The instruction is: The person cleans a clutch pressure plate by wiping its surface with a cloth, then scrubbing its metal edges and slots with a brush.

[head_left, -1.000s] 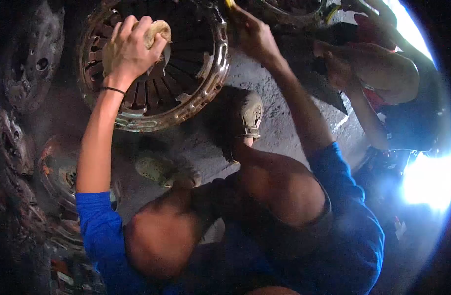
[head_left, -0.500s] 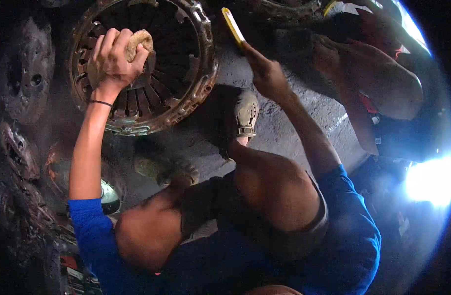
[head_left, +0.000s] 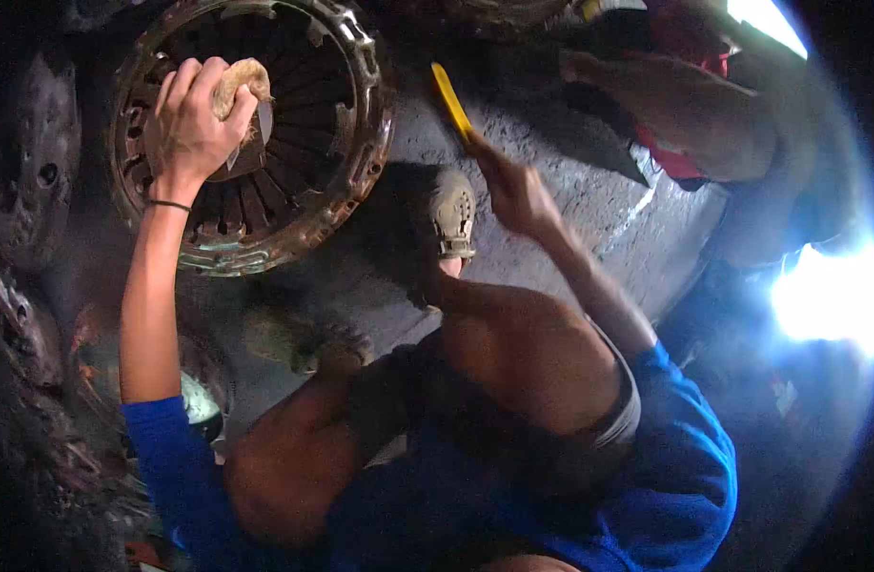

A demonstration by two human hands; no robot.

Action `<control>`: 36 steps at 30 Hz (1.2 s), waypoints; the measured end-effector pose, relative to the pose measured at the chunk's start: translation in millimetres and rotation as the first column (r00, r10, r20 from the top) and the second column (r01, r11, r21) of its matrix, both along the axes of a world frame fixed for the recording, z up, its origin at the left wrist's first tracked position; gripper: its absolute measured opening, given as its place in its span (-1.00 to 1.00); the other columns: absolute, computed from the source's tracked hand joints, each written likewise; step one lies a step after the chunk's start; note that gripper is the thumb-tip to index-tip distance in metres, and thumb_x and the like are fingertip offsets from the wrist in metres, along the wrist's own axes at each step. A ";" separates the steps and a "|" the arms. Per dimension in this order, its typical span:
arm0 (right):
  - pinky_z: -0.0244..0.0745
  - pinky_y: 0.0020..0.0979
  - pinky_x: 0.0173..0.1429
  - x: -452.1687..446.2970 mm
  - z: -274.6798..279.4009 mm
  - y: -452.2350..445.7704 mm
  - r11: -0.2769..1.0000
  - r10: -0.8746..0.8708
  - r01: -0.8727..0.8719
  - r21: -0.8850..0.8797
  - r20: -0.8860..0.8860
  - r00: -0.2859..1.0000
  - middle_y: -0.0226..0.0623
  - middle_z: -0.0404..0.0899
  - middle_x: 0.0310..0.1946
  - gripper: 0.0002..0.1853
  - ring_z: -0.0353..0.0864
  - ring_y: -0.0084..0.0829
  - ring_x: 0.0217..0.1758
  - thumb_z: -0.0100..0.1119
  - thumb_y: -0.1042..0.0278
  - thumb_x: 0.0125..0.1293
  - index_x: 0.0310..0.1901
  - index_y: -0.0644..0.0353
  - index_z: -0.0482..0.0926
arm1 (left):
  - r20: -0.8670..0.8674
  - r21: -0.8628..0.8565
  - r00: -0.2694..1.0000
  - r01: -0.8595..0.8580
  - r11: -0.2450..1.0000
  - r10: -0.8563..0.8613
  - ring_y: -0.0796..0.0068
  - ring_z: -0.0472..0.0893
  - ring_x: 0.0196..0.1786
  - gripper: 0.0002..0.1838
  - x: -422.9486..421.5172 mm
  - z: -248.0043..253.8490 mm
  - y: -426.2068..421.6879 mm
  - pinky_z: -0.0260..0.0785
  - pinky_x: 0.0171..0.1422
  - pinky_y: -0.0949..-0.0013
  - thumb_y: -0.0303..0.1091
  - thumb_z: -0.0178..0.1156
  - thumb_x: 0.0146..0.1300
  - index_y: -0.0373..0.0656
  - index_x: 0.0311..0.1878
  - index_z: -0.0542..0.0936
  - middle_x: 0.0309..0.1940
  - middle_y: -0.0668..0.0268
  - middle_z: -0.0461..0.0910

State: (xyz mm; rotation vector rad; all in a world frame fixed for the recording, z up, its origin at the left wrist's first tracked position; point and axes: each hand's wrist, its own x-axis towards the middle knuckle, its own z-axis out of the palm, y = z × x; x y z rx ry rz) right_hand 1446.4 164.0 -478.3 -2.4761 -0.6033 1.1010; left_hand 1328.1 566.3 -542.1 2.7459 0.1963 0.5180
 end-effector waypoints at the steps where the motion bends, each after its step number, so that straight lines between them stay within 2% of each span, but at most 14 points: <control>1: 0.50 -0.16 0.41 -13.4 -6.5 -14.5 0.987 0.052 -0.071 0.143 0.137 0.989 0.05 0.59 0.29 -0.49 0.56 -0.15 0.38 -0.11 0.46 0.59 0.53 0.11 0.33 | 0.007 0.002 1.000 -0.015 1.000 0.015 0.05 0.58 -0.14 -0.76 -0.4 -0.2 -1.8 0.46 -0.05 0.04 -0.18 0.30 0.25 -0.10 -0.14 0.62 -0.23 0.22 0.55; 4: 0.65 -0.22 -0.15 -14.1 -56.7 10.4 0.956 0.065 -0.098 0.277 0.124 0.990 0.06 0.73 -0.02 -0.43 0.77 -0.23 -0.20 -0.03 0.48 0.55 0.56 0.06 0.30 | -0.013 -0.001 0.999 -0.052 0.999 0.052 0.05 0.59 -0.12 -0.76 -6.6 -1.1 -6.3 0.47 -0.05 0.04 -0.17 0.31 0.25 -0.09 -0.13 0.62 -0.23 0.21 0.55; 6: 0.63 -0.24 -0.19 11.6 -99.8 52.3 0.909 0.039 -0.125 0.397 0.217 0.975 0.01 0.75 -0.12 -0.43 0.72 -0.31 -0.30 -0.04 0.48 0.55 0.56 0.06 0.30 | -0.009 0.017 0.999 -0.046 0.999 0.046 0.05 0.58 -0.13 -0.75 -5.7 2.5 -7.0 0.46 -0.07 0.04 -0.15 0.31 0.26 -0.09 -0.12 0.62 -0.24 0.19 0.54; 9: 0.61 -0.25 -0.22 33.4 -49.1 64.6 0.976 0.039 -0.054 0.211 0.075 0.996 -0.05 0.72 -0.23 -0.44 0.62 -0.37 -0.36 -0.01 0.47 0.53 0.54 0.07 0.33 | -0.037 0.034 0.999 0.032 0.999 -0.031 0.05 0.58 -0.13 -0.75 -4.6 5.0 -1.4 0.45 -0.08 0.03 -0.15 0.31 0.28 -0.09 -0.11 0.61 -0.24 0.18 0.53; 10: 0.62 -0.18 -0.16 31.8 -60.7 41.2 0.935 0.065 -0.105 0.338 0.129 0.990 0.00 0.74 -0.15 -0.46 0.72 -0.22 -0.30 0.04 0.43 0.52 0.51 0.08 0.37 | -0.044 0.007 0.998 0.034 0.999 -0.034 0.04 0.58 -0.14 -0.75 -3.2 4.8 -0.4 0.45 -0.08 0.02 -0.16 0.29 0.29 -0.10 -0.11 0.61 -0.24 0.18 0.54; 15: 0.63 -0.03 0.12 -34.4 -35.2 6.6 0.940 0.067 -0.096 0.327 0.098 0.993 0.12 0.67 0.13 -0.42 0.72 0.10 0.12 0.00 0.48 0.50 0.53 0.07 0.32 | -0.010 0.054 0.999 -0.038 0.998 0.039 0.13 0.56 -0.19 -0.75 -0.3 9.9 -7.7 0.46 -0.09 0.09 -0.18 0.33 0.19 -0.11 -0.19 0.61 -0.30 0.24 0.52; 16: 0.64 -0.02 0.19 -34.2 -37.9 33.5 0.985 -0.091 0.112 0.135 -0.157 0.983 0.12 0.64 0.18 -0.31 0.71 0.07 0.15 -0.05 0.60 0.39 0.57 0.02 0.26 | -0.001 0.069 1.000 -0.028 0.997 0.029 0.14 0.56 -0.19 -0.75 3.4 9.2 -10.3 0.45 -0.10 0.10 -0.18 0.33 0.18 -0.12 -0.19 0.61 -0.30 0.25 0.52; 19: 0.66 -0.07 0.11 -18.3 -72.5 35.6 0.956 -0.063 0.062 0.288 -0.005 0.998 0.14 0.65 0.16 -0.24 0.76 0.06 0.06 -0.06 0.65 0.30 0.58 0.01 0.24 | 0.000 0.042 1.000 0.002 0.999 -0.002 0.15 0.54 -0.22 -0.76 2.7 3.3 -6.3 0.44 -0.13 0.09 -0.19 0.32 0.19 -0.13 -0.19 0.61 -0.32 0.25 0.49; 23: 0.69 -0.13 0.09 -12.6 -31.2 7.1 0.953 -0.077 0.085 0.292 -0.041 0.996 0.12 0.64 0.20 -0.34 0.78 -0.01 0.05 -0.08 0.62 0.44 0.57 0.07 0.25 | -0.004 0.024 0.999 0.033 0.999 -0.033 0.15 0.52 -0.25 -0.75 3.2 7.5 -4.4 0.41 -0.16 0.07 -0.19 0.32 0.18 -0.13 -0.19 0.61 -0.33 0.24 0.47; 27: 0.68 -0.18 0.11 -37.4 -49.3 -7.7 0.914 0.124 -0.183 0.361 0.180 0.976 0.19 0.69 0.04 -0.42 0.82 -0.11 -0.06 -0.02 0.53 0.53 0.55 0.05 0.30 | -0.027 0.036 1.000 -0.015 0.999 0.016 0.16 0.52 -0.25 -0.75 3.3 8.1 -8.3 0.43 -0.15 0.08 -0.19 0.31 0.19 -0.14 -0.17 0.61 -0.32 0.24 0.48; 28: 0.66 -0.21 0.18 -29.8 -49.7 18.7 0.972 0.011 -0.005 0.234 -0.027 1.000 0.11 0.66 0.14 -0.44 0.74 -0.17 0.11 0.00 0.55 0.52 0.53 0.09 0.33 | -0.013 0.053 1.000 -0.016 0.998 0.016 0.14 0.53 -0.24 -0.75 4.4 8.6 -8.9 0.45 -0.14 0.08 -0.19 0.31 0.19 -0.14 -0.17 0.61 -0.32 0.24 0.48; 30: 0.65 -0.25 0.18 -0.8 -42.5 59.1 0.990 -0.101 0.117 0.084 -0.177 0.979 0.05 0.64 0.22 -0.45 0.68 -0.27 0.24 0.00 0.56 0.52 0.51 0.14 0.36 | -0.038 0.049 0.999 -0.007 0.999 0.009 0.13 0.54 -0.23 -0.75 4.3 13.8 -9.2 0.45 -0.12 0.07 -0.19 0.31 0.19 -0.14 -0.18 0.61 -0.31 0.24 0.48; 35: 0.70 -0.30 -0.06 -0.1 -37.5 15.9 0.927 -0.015 -0.022 0.374 0.097 0.995 0.11 0.71 0.08 -0.46 0.77 -0.33 0.04 -0.02 0.53 0.53 0.52 0.17 0.35 | -0.037 0.042 0.999 0.018 0.999 -0.016 0.09 0.53 -0.21 -0.78 6.4 20.7 -10.8 0.44 -0.10 0.05 -0.22 0.30 0.19 -0.13 -0.21 0.58 -0.30 0.22 0.48; 36: 0.68 -0.21 0.16 -8.3 -7.8 10.9 0.976 -0.078 0.087 0.199 -0.050 0.996 0.11 0.65 0.18 -0.48 0.72 -0.17 0.18 -0.04 0.51 0.55 0.51 0.19 0.34 | -0.030 0.046 0.999 0.014 0.999 -0.013 0.07 0.53 -0.21 -0.79 6.5 21.2 -10.7 0.43 -0.11 0.04 -0.23 0.30 0.19 -0.13 -0.21 0.58 -0.30 0.21 0.47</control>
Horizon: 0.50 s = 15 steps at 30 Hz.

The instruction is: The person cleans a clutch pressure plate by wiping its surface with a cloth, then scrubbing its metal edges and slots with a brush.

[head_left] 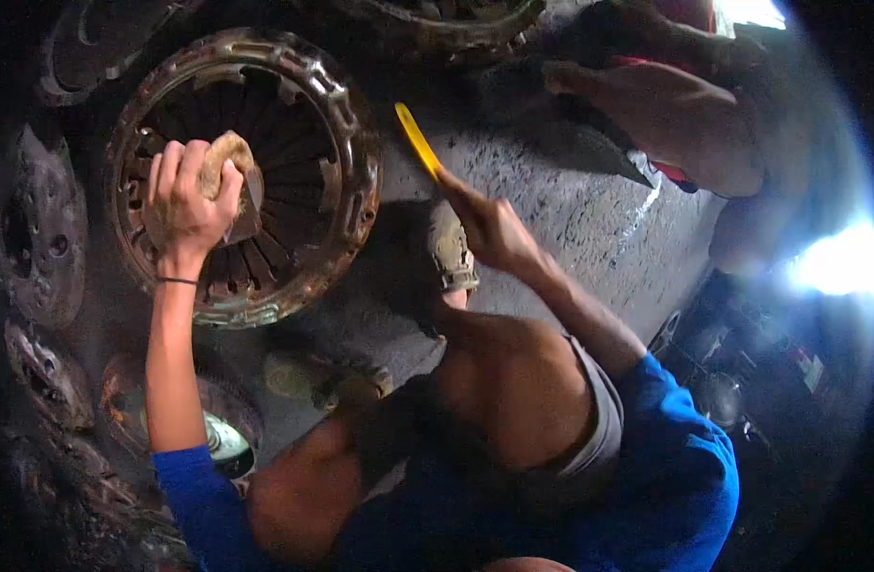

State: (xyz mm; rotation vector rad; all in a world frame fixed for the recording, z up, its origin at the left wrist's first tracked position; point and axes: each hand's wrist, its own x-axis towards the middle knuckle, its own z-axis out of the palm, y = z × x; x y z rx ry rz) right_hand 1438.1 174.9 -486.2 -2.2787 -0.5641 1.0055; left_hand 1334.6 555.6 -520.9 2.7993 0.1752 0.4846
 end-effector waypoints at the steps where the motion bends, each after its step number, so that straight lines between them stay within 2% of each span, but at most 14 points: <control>1: 0.67 -0.15 0.20 -8.5 4.3 -11.0 0.999 0.012 -0.013 -0.040 -0.005 1.000 0.10 0.61 0.25 -0.48 0.69 -0.09 0.22 -0.04 0.50 0.56 0.52 0.19 0.33 | 0.013 0.007 1.000 -0.016 1.000 0.016 0.07 0.53 -0.21 -0.79 3.0 -1.0 1.3 0.43 -0.11 0.04 -0.23 0.30 0.19 -0.13 -0.21 0.58 -0.30 0.20 0.47; 2: 0.66 -0.16 0.23 -8.7 -6.7 -11.1 0.998 0.050 -0.051 -0.048 -0.023 0.998 0.10 0.59 0.27 -0.46 0.68 -0.11 0.25 -0.03 0.54 0.53 0.52 0.20 0.32 | 0.016 0.007 1.000 -0.027 1.000 0.027 0.07 0.54 -0.21 -0.78 4.0 -1.7 0.5 0.43 -0.11 0.04 -0.23 0.30 0.19 -0.13 -0.21 0.58 -0.30 0.20 0.47; 4: 0.63 -0.20 0.28 -7.8 -43.1 3.9 0.992 0.107 -0.113 0.060 0.097 0.989 0.09 0.58 0.29 -0.41 0.62 -0.15 0.33 0.00 0.60 0.46 0.52 0.19 0.32 | 0.025 -0.003 1.000 0.001 1.000 -0.001 0.07 0.54 -0.22 -0.79 0.7 -3.5 -1.4 0.42 -0.12 0.03 -0.23 0.30 0.19 -0.13 -0.21 0.58 -0.30 0.19 0.47; 5: 0.61 -0.24 0.31 4.9 -74.8 21.3 0.969 0.116 -0.163 0.183 0.245 0.963 0.07 0.58 0.29 -0.39 0.57 -0.18 0.38 0.02 0.63 0.43 0.51 0.18 0.34 | 0.004 0.023 1.000 0.025 0.999 -0.025 0.07 0.54 -0.24 -0.80 1.0 -4.1 0.6 0.43 -0.14 0.03 -0.22 0.29 0.20 -0.11 -0.22 0.58 -0.32 0.21 0.48; 6: 0.62 -0.26 0.30 23.7 -59.7 54.1 0.985 0.168 -0.173 0.017 0.161 0.973 0.05 0.60 0.27 -0.38 0.61 -0.24 0.34 0.04 0.65 0.41 0.50 0.16 0.36 | 0.012 0.013 0.999 0.048 0.999 -0.048 0.07 0.54 -0.25 -0.81 0.6 -8.5 4.9 0.44 -0.15 0.04 -0.22 0.29 0.21 -0.09 -0.22 0.59 -0.33 0.22 0.49; 8: 0.67 -0.29 0.11 60.9 -69.4 85.5 0.975 0.170 -0.197 0.104 0.225 0.959 0.02 0.67 0.18 -0.39 0.70 -0.37 0.08 0.07 0.65 0.41 0.49 0.12 0.40 | 0.021 0.003 0.999 0.041 0.999 -0.042 0.08 0.55 -0.25 -0.81 -2.9 -15.0 7.9 0.45 -0.15 0.06 -0.20 0.30 0.21 -0.07 -0.22 0.60 -0.33 0.24 0.50; 9: 0.71 -0.30 -0.05 68.8 -83.6 82.1 0.916 0.065 -0.199 0.348 0.362 0.930 0.01 0.71 0.11 -0.41 0.74 -0.44 -0.13 0.08 0.64 0.43 0.48 0.10 0.41 | 0.028 0.005 0.999 0.030 1.000 -0.031 0.08 0.55 -0.25 -0.81 -2.5 -13.3 6.9 0.46 -0.15 0.07 -0.19 0.30 0.21 -0.07 -0.22 0.61 -0.33 0.24 0.51; 10: 0.71 -0.30 -0.06 68.6 -56.7 80.7 0.976 0.130 -0.168 0.139 0.247 0.960 0.00 0.72 0.09 -0.42 0.74 -0.46 -0.15 0.08 0.63 0.45 0.48 0.10 0.42 | 0.014 0.005 1.000 0.020 1.000 -0.021 0.11 0.56 -0.24 -0.80 -3.2 -10.2 5.8 0.47 -0.15 0.08 -0.17 0.31 0.20 -0.06 -0.22 0.61 -0.32 0.26 0.52; 13: 0.56 -0.17 0.38 52.7 -17.5 33.8 0.969 0.136 -0.176 0.174 0.218 0.966 0.01 0.64 0.24 -0.50 0.58 -0.26 0.37 -0.05 0.61 0.54 0.47 0.17 0.41 | 0.027 0.008 0.999 0.017 1.000 -0.017 0.14 0.56 -0.25 -0.79 -2.0 -11.4 7.1 0.48 -0.15 0.08 -0.16 0.31 0.20 -0.06 -0.21 0.62 -0.32 0.27 0.52; 14: 0.71 -0.15 0.04 37.9 -20.8 19.8 0.937 0.108 -0.224 0.269 0.387 0.916 0.16 0.68 0.10 -0.51 0.78 -0.14 0.08 0.05 0.54 0.51 0.44 0.20 0.44 | 0.022 -0.004 1.000 0.009 1.000 -0.009 0.16 0.56 -0.25 -0.78 -2.5 -12.8 7.1 0.48 -0.16 0.08 -0.16 0.31 0.20 -0.07 -0.20 0.63 -0.32 0.27 0.52; 15: 0.67 -0.14 0.18 16.9 -16.4 10.2 0.971 0.075 -0.137 0.196 0.297 0.952 0.15 0.63 0.19 -0.52 0.68 -0.10 0.24 0.04 0.50 0.54 0.46 0.19 0.41 | 0.022 -0.015 1.000 -0.001 1.000 0.002 0.16 0.55 -0.25 -0.78 -2.3 -9.0 4.7 0.47 -0.17 0.09 -0.17 0.31 0.20 -0.08 -0.20 0.62 -0.31 0.26 0.52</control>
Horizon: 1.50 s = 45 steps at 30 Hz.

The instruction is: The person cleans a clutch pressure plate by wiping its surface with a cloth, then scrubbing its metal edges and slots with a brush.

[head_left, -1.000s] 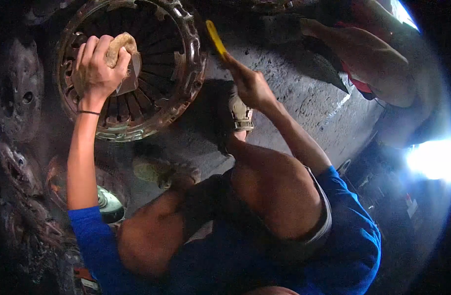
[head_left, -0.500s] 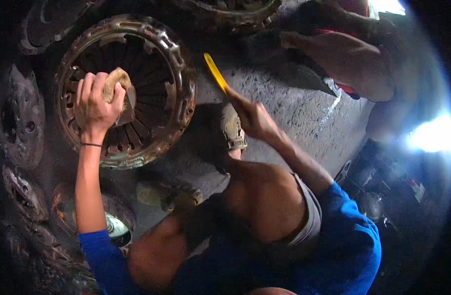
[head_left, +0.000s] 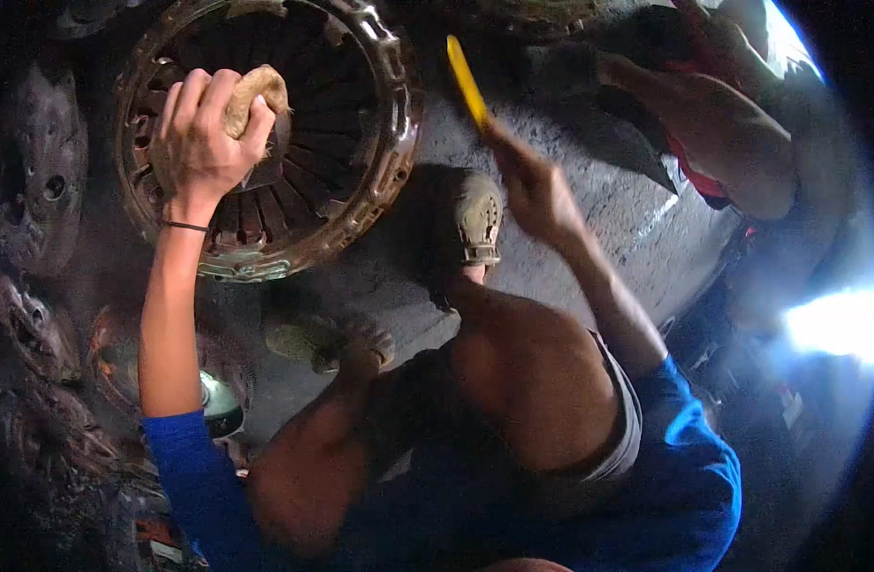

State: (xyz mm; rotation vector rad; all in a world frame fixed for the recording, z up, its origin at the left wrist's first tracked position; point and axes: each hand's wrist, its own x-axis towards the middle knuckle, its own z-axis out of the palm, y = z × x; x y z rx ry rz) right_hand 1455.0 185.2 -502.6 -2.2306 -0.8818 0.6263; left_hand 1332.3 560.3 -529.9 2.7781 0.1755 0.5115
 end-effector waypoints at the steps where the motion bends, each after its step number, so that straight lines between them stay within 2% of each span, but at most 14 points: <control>1: 0.67 -0.16 0.17 -19.0 -8.3 -0.5 0.997 -0.013 0.004 -0.080 -0.105 0.994 0.16 0.63 0.19 -0.49 0.69 -0.10 0.23 0.05 0.51 0.53 0.48 0.17 0.38 | -0.003 0.000 1.000 -0.009 1.000 0.009 0.15 0.55 -0.25 -0.78 -1.6 0.9 0.8 0.46 -0.16 0.09 -0.17 0.31 0.20 -0.09 -0.20 0.62 -0.31 0.25 0.52; 6: 0.64 -0.27 0.06 -13.2 -22.4 32.6 0.967 -0.168 0.082 -0.240 -0.360 0.918 0.04 0.67 0.18 -0.48 0.75 -0.25 0.14 0.00 0.50 0.56 0.52 0.11 0.35 | -0.030 0.006 0.999 0.017 1.000 -0.017 0.06 0.55 -0.22 -0.79 3.2 3.2 -2.4 0.44 -0.12 0.06 -0.21 0.32 0.19 -0.10 -0.19 0.62 -0.29 0.21 0.53; 13: 0.68 -0.08 -0.05 -17.5 0.4 -20.5 0.997 -0.050 0.042 -0.071 -0.115 0.992 0.11 0.70 0.07 -0.39 0.80 0.00 -0.01 0.03 0.59 0.45 0.52 0.08 0.34 | -0.051 -0.013 0.998 0.034 0.999 -0.034 0.05 0.53 -0.24 -0.80 6.2 11.1 -5.2 0.41 -0.14 0.05 -0.26 0.32 0.15 -0.13 -0.21 0.60 -0.31 0.19 0.51; 14: 0.67 -0.07 -0.09 -13.7 3.2 -11.8 0.973 -0.033 -0.030 -0.228 -0.267 0.963 0.16 0.69 0.04 -0.40 0.80 -0.01 -0.03 0.02 0.60 0.45 0.51 0.08 0.35 | -0.051 -0.011 0.998 0.022 1.000 -0.023 0.06 0.53 -0.24 -0.79 5.2 11.1 -5.9 0.41 -0.14 0.05 -0.26 0.32 0.15 -0.13 -0.21 0.60 -0.31 0.19 0.51; 18: 0.64 -0.10 -0.11 19.7 -21.2 29.1 0.999 -0.010 0.001 -0.033 -0.267 0.964 0.20 0.67 0.00 -0.38 0.81 -0.04 -0.06 0.06 0.61 0.42 0.49 -0.02 0.38 | -0.049 -0.013 0.999 0.009 1.000 -0.010 0.08 0.52 -0.23 -0.79 3.5 12.6 -5.2 0.41 -0.15 0.05 -0.24 0.31 0.16 -0.13 -0.21 0.60 -0.30 0.20 0.51; 19: 0.64 -0.13 -0.11 21.7 -31.8 13.8 0.996 0.063 -0.070 -0.048 -0.135 0.989 0.12 0.69 0.01 -0.37 0.81 -0.07 -0.05 0.07 0.60 0.41 0.50 -0.06 0.38 | -0.051 -0.026 0.998 0.024 0.999 -0.025 0.09 0.52 -0.22 -0.79 4.8 13.3 -5.8 0.41 -0.15 0.05 -0.24 0.30 0.17 -0.13 -0.21 0.60 -0.30 0.20 0.51; 22: 0.65 -0.10 -0.13 2.2 12.6 -22.5 0.951 0.104 -0.149 -0.270 -0.175 0.979 0.05 0.73 -0.16 -0.36 0.82 -0.11 -0.12 0.07 0.54 0.43 0.52 -0.15 0.37 | 0.037 0.007 0.998 0.043 0.999 -0.043 0.09 0.51 -0.22 -0.81 6.8 11.7 -8.7 0.41 -0.14 0.05 -0.24 0.27 0.19 -0.13 -0.22 0.59 -0.29 0.19 0.49; 26: 0.62 -0.04 -0.27 -11.2 20.9 22.4 0.937 -0.116 -0.035 -0.349 -0.404 0.908 0.10 0.71 -0.29 -0.39 0.79 -0.15 -0.35 0.02 0.46 0.51 0.56 -0.09 0.28 | -0.026 -0.007 1.000 -0.001 1.000 0.001 0.08 0.52 -0.20 -0.81 4.6 18.8 -14.3 0.42 -0.10 0.04 -0.26 0.26 0.18 -0.14 -0.23 0.57 -0.30 0.19 0.46; 30: 0.59 -0.01 -0.20 6.8 -30.8 24.4 0.997 -0.017 -0.004 -0.080 -0.263 0.965 0.11 0.71 -0.23 -0.41 0.76 -0.20 -0.35 0.01 0.44 0.54 0.57 -0.03 0.26 | -0.046 -0.038 0.998 -0.039 0.999 0.038 0.07 0.52 -0.16 -0.79 5.6 28.0 -13.8 0.41 -0.09 0.03 -0.25 0.27 0.15 -0.16 -0.23 0.57 -0.29 0.18 0.46; 33: 0.67 -0.02 -0.03 -19.1 -5.2 -25.9 0.991 -0.009 -0.028 -0.133 -0.269 0.963 0.11 0.70 0.00 -0.39 0.79 -0.11 -0.15 0.02 0.48 0.51 0.57 -0.04 0.27 | -0.023 -0.022 1.000 0.004 1.000 -0.004 0.06 0.51 -0.16 -0.77 4.6 27.2 -12.8 0.40 -0.09 0.02 -0.26 0.28 0.14 -0.18 -0.23 0.56 -0.27 0.16 0.46; 35: 0.72 -0.01 0.04 -37.2 -1.4 -39.7 0.999 0.040 -0.038 0.025 -0.084 0.996 0.10 0.67 0.13 -0.33 0.80 -0.01 -0.04 0.05 0.55 0.44 0.57 0.00 0.26 | -0.044 -0.029 0.999 -0.021 0.999 0.019 0.05 0.51 -0.16 -0.78 4.3 23.0 -12.6 0.39 -0.09 0.00 -0.28 0.29 0.14 -0.19 -0.24 0.54 -0.28 0.14 0.45; 38: 0.57 0.11 -0.17 -19.9 -9.7 18.6 0.990 -0.039 -0.010 -0.143 -0.336 0.941 0.11 0.72 -0.16 -0.18 0.78 0.02 -0.27 0.06 0.62 0.35 0.63 0.04 0.07 | -0.041 -0.030 0.999 -0.027 0.999 0.025 0.04 0.50 -0.17 -0.78 4.9 24.0 -14.1 0.38 -0.10 0.01 -0.28 0.29 0.14 -0.20 -0.26 0.52 -0.30 0.14 0.43; 44: 0.56 0.12 -0.25 2.5 2.4 3.6 0.962 0.055 -0.122 -0.246 -0.264 0.963 0.13 0.70 -0.24 -0.12 0.75 0.10 -0.30 0.05 0.60 0.35 0.65 -0.01 -0.05 | -0.040 -0.038 0.999 -0.015 0.999 0.014 0.03 0.50 -0.17 -0.78 7.7 22.7 -11.8 0.39 -0.11 0.00 -0.28 0.28 0.15 -0.20 -0.25 0.52 -0.29 0.14 0.42; 45: 0.57 0.11 -0.24 0.7 36.6 6.0 0.882 -0.042 -0.134 -0.452 -0.358 0.933 0.19 0.68 -0.25 -0.13 0.75 0.11 -0.29 0.05 0.57 0.35 0.65 -0.09 -0.03 | -0.027 -0.050 1.000 -0.014 0.999 0.013 0.03 0.50 -0.17 -0.78 8.0 25.0 -11.4 0.39 -0.11 0.00 -0.28 0.28 0.15 -0.21 -0.25 0.52 -0.30 0.13 0.42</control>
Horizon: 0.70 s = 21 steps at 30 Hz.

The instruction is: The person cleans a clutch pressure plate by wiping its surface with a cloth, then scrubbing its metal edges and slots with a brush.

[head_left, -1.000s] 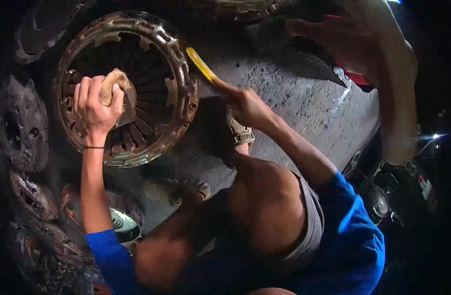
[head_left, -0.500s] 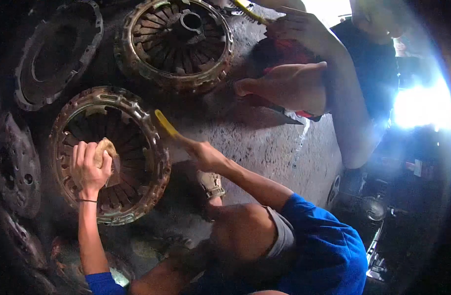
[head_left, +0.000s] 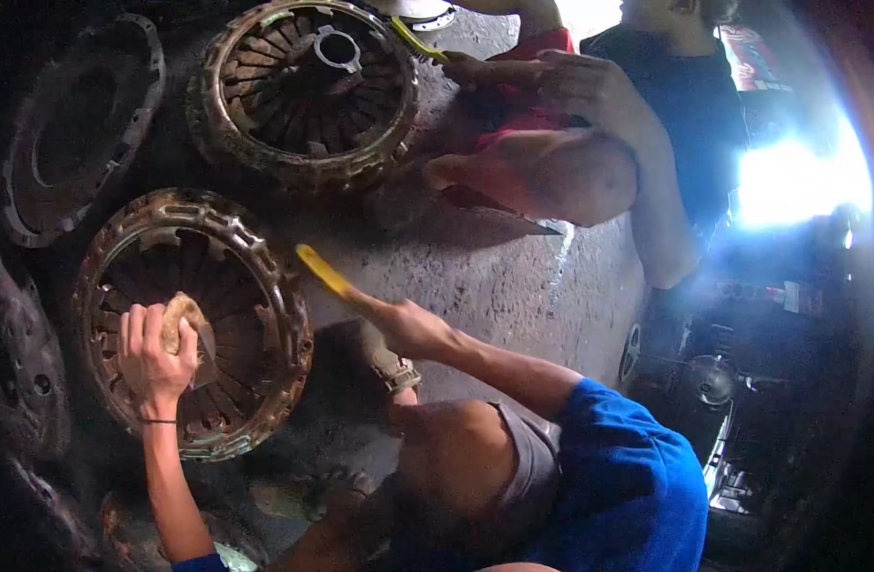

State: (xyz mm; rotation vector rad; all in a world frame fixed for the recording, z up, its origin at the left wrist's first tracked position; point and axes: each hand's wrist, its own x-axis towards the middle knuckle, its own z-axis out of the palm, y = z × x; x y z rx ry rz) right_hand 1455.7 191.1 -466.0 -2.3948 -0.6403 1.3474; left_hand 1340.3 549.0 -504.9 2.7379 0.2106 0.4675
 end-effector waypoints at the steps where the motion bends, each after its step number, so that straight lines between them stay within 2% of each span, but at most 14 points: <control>1: 0.57 0.10 -0.26 -10.9 -7.2 -5.5 0.994 0.004 -0.012 0.112 0.074 0.997 0.19 0.67 -0.27 -0.13 0.75 0.10 -0.31 0.04 0.57 0.36 0.65 -0.12 -0.03 | 0.013 -0.016 1.000 -0.011 1.000 0.011 0.03 0.50 -0.17 -0.78 -1.3 0.4 -0.1 0.39 -0.11 0.00 -0.29 0.27 0.16 -0.21 -0.25 0.52 -0.30 0.13 0.42; 2: 0.57 0.09 -0.27 -18.8 -11.0 -11.4 0.976 0.010 -0.041 0.214 0.146 0.989 0.18 0.67 -0.29 -0.13 0.75 0.10 -0.32 0.04 0.57 0.36 0.65 -0.14 -0.03 | 0.005 0.006 1.000 -0.023 1.000 0.023 0.02 0.50 -0.16 -0.78 -1.0 1.2 -0.4 0.40 -0.10 0.00 -0.29 0.28 0.15 -0.21 -0.23 0.53 -0.30 0.12 0.43; 4: 0.56 0.05 -0.34 -16.5 -20.7 -5.2 0.998 0.051 -0.051 0.040 -0.012 0.999 0.12 0.68 -0.36 -0.13 0.73 0.04 -0.41 0.02 0.57 0.36 0.66 -0.18 -0.01 | -0.044 0.006 0.999 -0.031 1.000 0.031 0.02 0.51 -0.15 -0.78 -4.8 -5.1 -1.4 0.40 -0.09 0.00 -0.29 0.28 0.15 -0.20 -0.22 0.54 -0.29 0.11 0.43; 6: 0.56 0.00 -0.38 0.5 -67.3 36.5 0.955 -0.069 0.046 0.292 0.069 0.995 0.06 0.69 -0.38 -0.11 0.73 -0.05 -0.45 0.04 0.59 0.34 0.66 -0.15 -0.01 | -0.079 -0.011 0.997 -0.029 1.000 0.028 -0.06 0.52 -0.13 -0.79 -5.0 -11.1 1.4 0.41 -0.04 -0.02 -0.31 0.26 0.21 -0.21 -0.17 0.56 -0.26 0.06 0.46; 7: 0.57 -0.05 -0.40 4.9 -100.2 43.8 0.932 -0.107 0.038 0.360 0.174 0.979 0.04 0.65 -0.44 -0.09 0.67 -0.12 -0.51 0.06 0.61 0.31 0.66 -0.13 -0.02 | -0.062 0.000 0.998 -0.019 1.000 0.019 -0.06 0.52 -0.14 -0.79 -7.4 -10.6 3.2 0.41 -0.04 -0.02 -0.30 0.26 0.22 -0.21 -0.16 0.57 -0.26 0.06 0.47; 9: 0.66 -0.10 -0.34 32.6 -59.1 61.8 0.985 -0.052 0.030 0.171 0.130 0.990 0.07 0.68 -0.37 -0.15 0.72 -0.14 -0.42 0.13 0.61 0.27 0.60 -0.07 0.17 | -0.048 0.023 0.999 -0.010 1.000 0.011 -0.07 0.53 -0.15 -0.80 -2.8 -8.6 2.4 0.42 -0.03 -0.01 -0.29 0.25 0.25 -0.20 -0.15 0.58 -0.26 0.05 0.49; 10: 0.67 -0.14 -0.25 33.0 -85.0 39.3 0.988 -0.076 0.057 0.143 0.130 0.989 0.05 0.74 -0.16 -0.20 0.75 -0.24 -0.31 0.08 0.60 0.37 0.62 -0.12 0.17 | 0.015 0.018 1.000 0.008 1.000 -0.008 -0.06 0.54 -0.16 -0.79 0.8 -12.1 -0.3 0.42 -0.03 -0.01 -0.27 0.26 0.26 -0.19 -0.15 0.59 -0.26 0.06 0.50; 12: 0.72 -0.08 -0.04 19.1 -49.2 18.0 0.966 -0.031 -0.008 0.257 0.146 0.989 0.09 0.72 0.00 -0.25 0.78 0.04 -0.07 0.03 0.71 0.31 0.55 0.09 0.24 | 0.031 0.025 0.999 0.043 0.999 -0.044 0.03 0.54 -0.20 -0.78 -7.8 -19.3 8.8 0.44 -0.09 0.00 -0.22 0.27 0.25 -0.17 -0.19 0.60 -0.29 0.12 0.50; 14: 0.71 -0.14 0.10 -0.2 -52.6 -19.2 0.919 -0.044 -0.050 0.392 0.226 0.973 0.11 0.61 0.22 -0.20 0.71 0.03 0.16 0.06 0.75 0.29 0.58 0.13 0.19 | -0.005 0.022 1.000 0.023 0.999 -0.023 0.12 0.54 -0.22 -0.79 -3.0 -13.7 14.2 0.46 -0.16 0.04 -0.20 0.28 0.21 -0.13 -0.23 0.60 -0.32 0.19 0.48; 15: 0.70 -0.17 0.14 -9.8 -21.4 -21.2 0.971 -0.129 0.102 0.215 0.114 0.985 0.12 0.57 0.28 -0.20 0.67 0.03 0.22 0.05 0.74 0.30 0.59 0.12 0.17 | -0.050 -0.002 0.999 0.010 1.000 -0.010 0.14 0.54 -0.23 -0.79 -4.0 -12.6 9.4 0.46 -0.17 0.06 -0.20 0.29 0.20 -0.12 -0.24 0.60 -0.32 0.21 0.48; 18: 0.67 -0.17 0.17 -20.3 -56.5 3.2 0.917 -0.083 0.022 0.399 0.136 0.987 0.13 0.54 0.31 -0.25 0.74 -0.06 0.15 -0.02 0.72 0.36 0.59 0.12 0.19 | -0.008 0.024 1.000 -0.002 1.000 0.002 0.15 0.52 -0.27 -0.80 -4.1 -17.1 10.3 0.44 -0.21 0.09 -0.21 0.33 0.13 -0.11 -0.31 0.59 -0.36 0.25 0.46; 19: 0.66 -0.21 0.11 -12.0 -91.2 25.3 0.834 -0.204 0.054 0.549 0.217 0.954 0.16 0.65 0.16 -0.29 0.80 -0.17 0.02 -0.05 0.69 0.36 0.57 0.14 0.25 | -0.019 0.035 1.000 0.000 0.999 0.000 0.15 0.51 -0.29 -0.81 -2.0 -14.5 8.9 0.43 -0.23 0.09 -0.21 0.33 0.12 -0.11 -0.32 0.60 -0.38 0.25 0.45; 21: 0.47 -0.30 0.36 27.0 -100.5 62.0 0.899 -0.225 0.176 0.400 0.077 0.971 0.21 0.56 0.27 -0.50 0.49 -0.27 0.42 0.00 0.52 0.56 0.49 0.29 0.33 | -0.044 0.025 0.999 0.000 1.000 0.001 0.15 0.51 -0.30 -0.81 -3.1 -15.4 9.4 0.43 -0.24 0.09 -0.21 0.33 0.12 -0.11 -0.31 0.60 -0.39 0.25 0.45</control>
